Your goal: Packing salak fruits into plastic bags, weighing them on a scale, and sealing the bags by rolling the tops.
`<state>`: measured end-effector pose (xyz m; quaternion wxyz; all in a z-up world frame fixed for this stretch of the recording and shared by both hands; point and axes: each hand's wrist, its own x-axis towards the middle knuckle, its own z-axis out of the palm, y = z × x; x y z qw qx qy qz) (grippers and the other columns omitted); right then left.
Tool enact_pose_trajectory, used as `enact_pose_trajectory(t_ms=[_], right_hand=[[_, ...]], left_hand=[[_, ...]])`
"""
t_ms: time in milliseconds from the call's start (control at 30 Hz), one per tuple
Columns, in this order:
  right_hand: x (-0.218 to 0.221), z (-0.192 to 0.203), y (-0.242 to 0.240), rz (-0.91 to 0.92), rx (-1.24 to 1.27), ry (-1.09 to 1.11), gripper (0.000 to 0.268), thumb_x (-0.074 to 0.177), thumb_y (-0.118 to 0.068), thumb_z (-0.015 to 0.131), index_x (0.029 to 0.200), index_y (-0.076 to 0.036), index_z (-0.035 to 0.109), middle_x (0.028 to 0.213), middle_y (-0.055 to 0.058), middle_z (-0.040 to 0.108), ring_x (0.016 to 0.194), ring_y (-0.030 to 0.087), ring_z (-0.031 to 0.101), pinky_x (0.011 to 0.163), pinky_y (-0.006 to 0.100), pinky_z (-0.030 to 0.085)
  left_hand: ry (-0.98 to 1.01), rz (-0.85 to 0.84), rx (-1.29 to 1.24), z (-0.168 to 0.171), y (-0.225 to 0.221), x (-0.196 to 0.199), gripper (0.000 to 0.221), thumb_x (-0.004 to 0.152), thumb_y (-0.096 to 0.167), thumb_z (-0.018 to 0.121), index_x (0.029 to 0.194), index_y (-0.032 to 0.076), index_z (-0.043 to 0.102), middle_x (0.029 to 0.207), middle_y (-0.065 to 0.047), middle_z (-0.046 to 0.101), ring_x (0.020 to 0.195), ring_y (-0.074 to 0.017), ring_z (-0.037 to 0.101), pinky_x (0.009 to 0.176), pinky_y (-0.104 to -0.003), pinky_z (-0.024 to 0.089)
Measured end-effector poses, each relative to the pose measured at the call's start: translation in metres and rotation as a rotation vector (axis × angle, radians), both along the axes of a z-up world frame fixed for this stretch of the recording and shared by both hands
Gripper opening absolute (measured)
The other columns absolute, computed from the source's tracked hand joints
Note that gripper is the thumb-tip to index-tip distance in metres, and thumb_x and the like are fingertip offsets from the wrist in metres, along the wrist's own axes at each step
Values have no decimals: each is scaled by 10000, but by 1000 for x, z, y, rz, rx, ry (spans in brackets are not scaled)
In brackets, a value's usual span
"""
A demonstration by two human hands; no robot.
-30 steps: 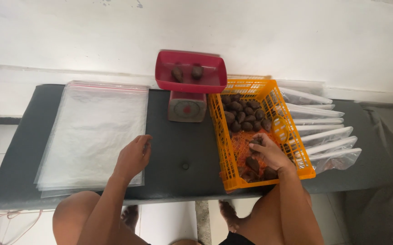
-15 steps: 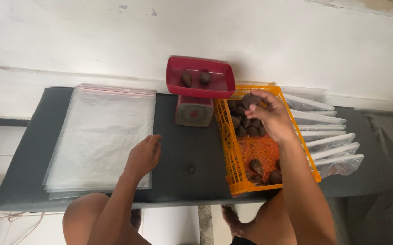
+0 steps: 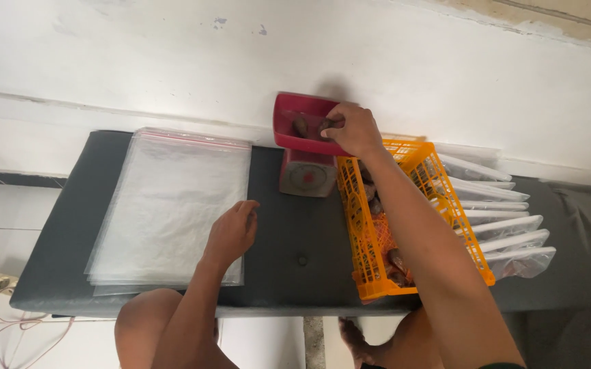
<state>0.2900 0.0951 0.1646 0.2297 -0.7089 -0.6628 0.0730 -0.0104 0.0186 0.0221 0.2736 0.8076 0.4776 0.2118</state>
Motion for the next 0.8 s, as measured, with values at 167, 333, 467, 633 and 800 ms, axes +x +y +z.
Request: enact_pose_trajectory(t_ms=[167, 333, 467, 633, 800], right_hand=[[11, -22, 16, -91, 85, 71, 90, 920, -151, 758, 1004, -166, 787, 1007, 95, 764, 981, 296, 741, 852, 407, 603], [34, -20, -7, -108, 296, 220, 44, 971, -103, 726, 985, -123, 763, 933, 109, 754, 890, 272, 743, 788, 392, 602], [67, -23, -44, -155, 427, 323, 47, 960, -59, 727, 987, -93, 745, 867, 128, 749, 773, 242, 726, 702, 357, 577], [100, -39, -110, -274, 279, 309, 55, 1005, -88, 709, 1033, -94, 755, 893, 135, 752, 783, 262, 720, 736, 390, 561], [124, -89, -162, -84, -857, -169, 619, 863, -532, 690, 1232, -36, 718, 1265, 236, 722, 1277, 428, 617, 1104, 523, 481]], left_hand=[[-8, -9, -10, 7, -1, -3, 326, 1009, 121, 531, 1325, 133, 611, 1109, -94, 713, 1012, -305, 738, 873, -446, 596], [-13, -4, -2, 4, 0, -3, 313, 1009, 119, 540, 1312, 131, 619, 1089, -101, 716, 994, -309, 740, 852, -448, 596], [9, -5, -9, -3, 0, -2, 311, 1007, 127, 540, 1306, 138, 624, 1089, -87, 718, 994, -296, 739, 854, -437, 594], [49, -17, 3, -3, -5, -1, 306, 1008, 120, 532, 1299, 121, 627, 1088, -98, 716, 992, -305, 737, 863, -440, 592], [120, -19, 6, -8, -12, -1, 299, 1003, 156, 538, 1285, 143, 634, 1071, -69, 724, 982, -268, 747, 862, -407, 604]])
